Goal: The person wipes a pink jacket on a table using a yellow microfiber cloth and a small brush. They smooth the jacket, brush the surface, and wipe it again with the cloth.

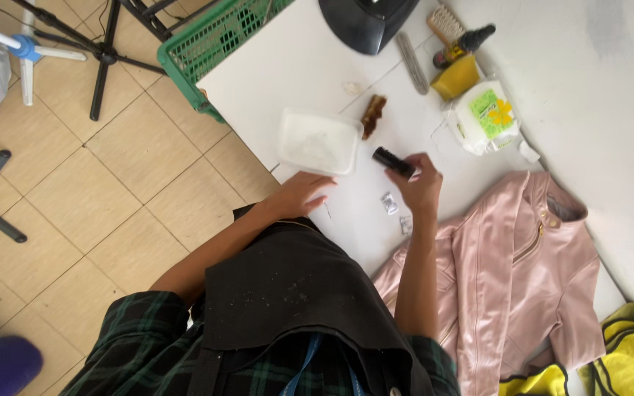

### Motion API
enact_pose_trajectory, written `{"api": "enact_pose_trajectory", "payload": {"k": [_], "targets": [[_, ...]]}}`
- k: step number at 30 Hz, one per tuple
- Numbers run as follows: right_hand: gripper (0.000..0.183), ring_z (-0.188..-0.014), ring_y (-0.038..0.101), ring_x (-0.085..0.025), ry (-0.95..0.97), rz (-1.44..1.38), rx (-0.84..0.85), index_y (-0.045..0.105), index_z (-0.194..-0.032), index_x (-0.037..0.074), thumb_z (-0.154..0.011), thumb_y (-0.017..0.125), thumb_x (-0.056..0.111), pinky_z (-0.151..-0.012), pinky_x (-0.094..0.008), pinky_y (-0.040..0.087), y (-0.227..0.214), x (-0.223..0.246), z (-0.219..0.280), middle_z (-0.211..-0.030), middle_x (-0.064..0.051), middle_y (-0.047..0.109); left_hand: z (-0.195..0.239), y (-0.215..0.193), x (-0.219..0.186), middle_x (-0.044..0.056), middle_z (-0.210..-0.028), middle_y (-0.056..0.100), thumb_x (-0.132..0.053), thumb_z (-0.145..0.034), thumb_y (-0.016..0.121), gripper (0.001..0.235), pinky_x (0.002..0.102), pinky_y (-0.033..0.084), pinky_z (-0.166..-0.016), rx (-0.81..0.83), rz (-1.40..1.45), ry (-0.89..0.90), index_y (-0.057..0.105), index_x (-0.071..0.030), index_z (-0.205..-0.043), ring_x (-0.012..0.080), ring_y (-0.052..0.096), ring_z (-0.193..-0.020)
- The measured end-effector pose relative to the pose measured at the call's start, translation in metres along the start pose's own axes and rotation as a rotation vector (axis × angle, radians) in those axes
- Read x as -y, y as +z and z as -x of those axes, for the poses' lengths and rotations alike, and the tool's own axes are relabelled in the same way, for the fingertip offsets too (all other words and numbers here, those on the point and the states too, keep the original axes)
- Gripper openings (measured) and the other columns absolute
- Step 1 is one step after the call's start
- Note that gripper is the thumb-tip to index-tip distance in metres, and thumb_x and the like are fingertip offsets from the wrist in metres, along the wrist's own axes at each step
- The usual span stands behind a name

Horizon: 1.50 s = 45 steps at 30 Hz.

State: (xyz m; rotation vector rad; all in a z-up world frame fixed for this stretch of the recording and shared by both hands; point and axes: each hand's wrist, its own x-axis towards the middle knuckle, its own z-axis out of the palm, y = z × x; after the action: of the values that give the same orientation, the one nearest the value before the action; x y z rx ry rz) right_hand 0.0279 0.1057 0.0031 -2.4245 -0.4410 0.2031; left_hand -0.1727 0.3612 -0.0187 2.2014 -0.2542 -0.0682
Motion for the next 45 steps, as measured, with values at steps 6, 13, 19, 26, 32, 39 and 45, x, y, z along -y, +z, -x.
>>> {"api": "enact_pose_trajectory", "payload": {"k": [6,13,19,26,32,39,45], "targets": [[0.048,-0.084,0.074,-0.019,-0.028,-0.933,-0.077,0.069,-0.117,0.007,-0.082,0.101,0.011,-0.088,-0.040,0.065,0.032,0.029,0.015,-0.100,-0.010,0.075,-0.008,-0.018,0.009,0.023,-0.171,0.051,-0.048,-0.117,0.047,0.063,0.070,0.040,-0.120,0.346,0.058,-0.086,0.045,-0.010,-0.167,0.0481,0.053,-0.151],[0.031,-0.061,0.077,-0.025,-0.082,-0.875,0.240,0.067,-0.114,0.002,-0.096,0.092,0.008,-0.065,-0.038,0.067,0.060,0.113,0.010,-0.079,-0.009,0.067,-0.018,-0.019,0.011,0.019,-0.172,0.050,-0.061,-0.116,0.041,0.073,0.068,0.046,-0.114,0.412,-0.033,-0.069,0.038,-0.013,-0.171,0.0482,0.054,-0.150],[0.041,-0.072,0.078,-0.033,-0.392,0.077,0.191,0.078,-0.118,0.012,-0.085,0.094,0.030,-0.069,-0.045,0.066,0.099,0.138,0.008,-0.089,-0.007,0.070,-0.018,-0.005,0.019,0.021,-0.165,0.058,-0.071,-0.116,0.034,0.083,0.068,0.045,-0.115,0.445,-0.108,-0.108,0.041,-0.011,-0.172,0.0470,0.059,-0.146],[0.045,-0.084,0.070,-0.027,-0.552,0.233,0.078,0.081,-0.121,0.010,-0.083,0.095,0.032,-0.074,-0.043,0.053,0.113,0.131,0.012,-0.087,-0.004,0.068,-0.017,-0.005,0.017,0.024,-0.148,0.069,-0.069,-0.116,0.034,0.081,0.066,0.045,-0.114,0.412,-0.122,-0.114,0.054,-0.004,-0.161,0.0481,0.066,-0.136],[0.042,-0.081,0.066,-0.029,-0.506,0.055,-0.010,0.079,-0.120,0.007,-0.088,0.093,0.031,-0.073,-0.043,0.053,0.101,0.138,0.011,-0.087,-0.005,0.062,-0.015,-0.002,0.016,0.024,-0.145,0.070,-0.063,-0.116,0.041,0.074,0.066,0.047,-0.111,0.354,-0.140,-0.100,0.054,-0.005,-0.160,0.0485,0.067,-0.133],[0.043,-0.075,0.066,-0.029,-0.445,0.055,0.116,0.079,-0.115,0.003,-0.081,0.097,0.021,-0.074,-0.045,0.056,0.091,0.149,-0.001,-0.081,-0.006,0.059,-0.013,-0.007,0.003,0.023,-0.145,0.069,-0.054,-0.117,0.046,0.066,0.066,0.049,-0.106,0.268,-0.186,-0.067,0.052,-0.006,-0.162,0.0488,0.068,-0.130],[0.040,-0.084,0.069,-0.032,-0.334,-0.006,0.082,0.074,-0.123,0.001,-0.093,0.090,0.022,-0.078,-0.044,0.059,0.082,0.149,0.007,-0.091,-0.009,0.061,-0.013,0.000,0.007,0.016,-0.152,0.066,-0.051,-0.116,0.049,0.064,0.061,0.045,-0.111,0.298,-0.185,-0.114,0.049,-0.012,-0.166,0.0426,0.063,-0.141]]}}
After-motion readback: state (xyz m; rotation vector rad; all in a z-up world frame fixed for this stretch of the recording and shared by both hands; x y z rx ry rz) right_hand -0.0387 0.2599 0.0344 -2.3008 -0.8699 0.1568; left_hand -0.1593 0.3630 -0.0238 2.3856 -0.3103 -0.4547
